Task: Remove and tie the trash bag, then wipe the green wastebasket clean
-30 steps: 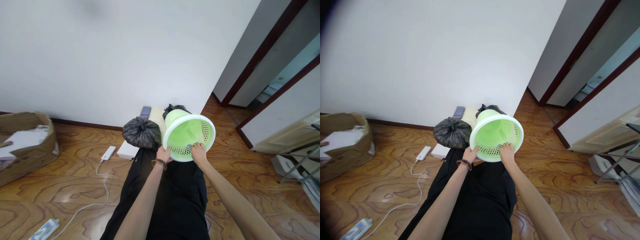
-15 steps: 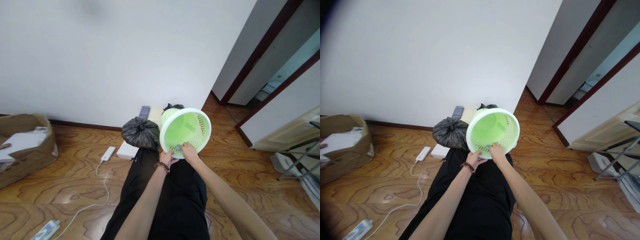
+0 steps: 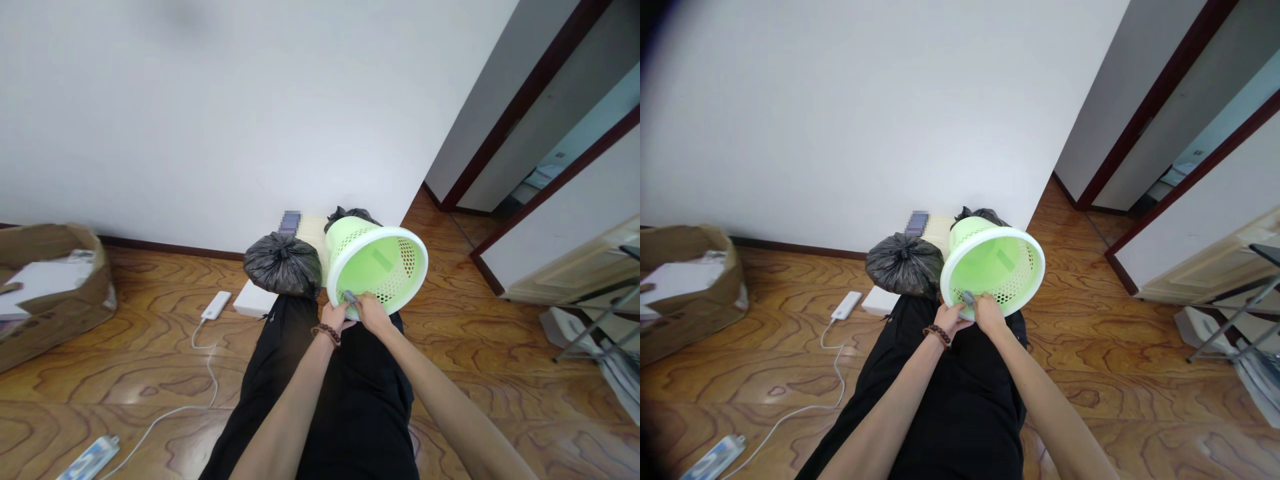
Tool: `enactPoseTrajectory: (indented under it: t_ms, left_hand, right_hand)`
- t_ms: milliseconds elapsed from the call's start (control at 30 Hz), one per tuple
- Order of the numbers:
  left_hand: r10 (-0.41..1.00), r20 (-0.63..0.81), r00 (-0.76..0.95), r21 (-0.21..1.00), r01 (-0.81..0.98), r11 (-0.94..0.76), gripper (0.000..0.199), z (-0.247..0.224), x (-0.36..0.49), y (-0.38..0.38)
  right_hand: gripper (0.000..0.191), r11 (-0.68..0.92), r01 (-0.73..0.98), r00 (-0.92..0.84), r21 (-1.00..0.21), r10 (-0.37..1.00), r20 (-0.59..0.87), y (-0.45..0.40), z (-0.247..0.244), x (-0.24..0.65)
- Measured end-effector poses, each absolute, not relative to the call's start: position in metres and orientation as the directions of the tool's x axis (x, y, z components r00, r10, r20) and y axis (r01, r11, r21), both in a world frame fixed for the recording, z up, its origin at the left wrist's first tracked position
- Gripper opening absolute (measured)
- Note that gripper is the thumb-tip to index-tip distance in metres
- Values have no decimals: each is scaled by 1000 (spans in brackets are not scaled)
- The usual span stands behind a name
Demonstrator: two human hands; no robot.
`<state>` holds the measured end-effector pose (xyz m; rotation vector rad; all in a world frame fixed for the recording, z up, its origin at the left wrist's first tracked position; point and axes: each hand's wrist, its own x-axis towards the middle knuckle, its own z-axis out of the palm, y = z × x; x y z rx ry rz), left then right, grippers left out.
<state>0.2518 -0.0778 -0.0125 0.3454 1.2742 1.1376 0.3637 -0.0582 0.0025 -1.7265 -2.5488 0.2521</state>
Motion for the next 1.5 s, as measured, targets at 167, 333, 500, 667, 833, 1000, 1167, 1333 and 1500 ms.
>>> enactPoseTrajectory:
  t_ms: [167, 333, 500, 667, 833, 1000, 1167, 1333, 1500]
  left_hand:
    - [847, -475, -239, 880, -158, 448, 46, 5, 224, -73]
    - [906, -292, -306, 935, 106, 337, 35, 3, 218, -74]
    - [857, -474, -203, 876, -200, 438, 35, -9, 241, -75]
    - [828, -513, -226, 858, -169, 486, 29, 0, 214, -71]
    - [839, -500, -215, 861, -226, 455, 28, 2, 213, -74]
    - [797, -602, -39, 748, -377, 546, 40, -2, 232, -77]
    - [834, -517, -192, 853, -195, 484, 37, 3, 212, -74]
    - [812, -569, -132, 802, -311, 511, 36, 2, 221, -75]
    - [802, -589, -99, 796, -241, 555, 36, 4, 222, -71]
  right_hand:
    - [31, 282, 955, -278, 96, 959, -50, -45, 14, 407]
    - [30, 171, 965, -178, 199, 984, 23, -41, 14, 433]
    - [33, 229, 972, -227, 45, 973, -38, -56, 2, 388]
    - [33, 274, 959, -274, 77, 962, -12, -55, 12, 378]
    - [32, 108, 977, -122, 185, 990, 66, -41, 20, 416]
    - [33, 177, 979, -174, 99, 984, -39, -47, 8, 407]
    - [32, 212, 968, -212, 131, 977, -17, -47, 10, 403]
    - [34, 113, 983, -121, 147, 992, 46, -42, 19, 418]
    - [33, 205, 972, -203, 111, 979, -27, -46, 15, 403]
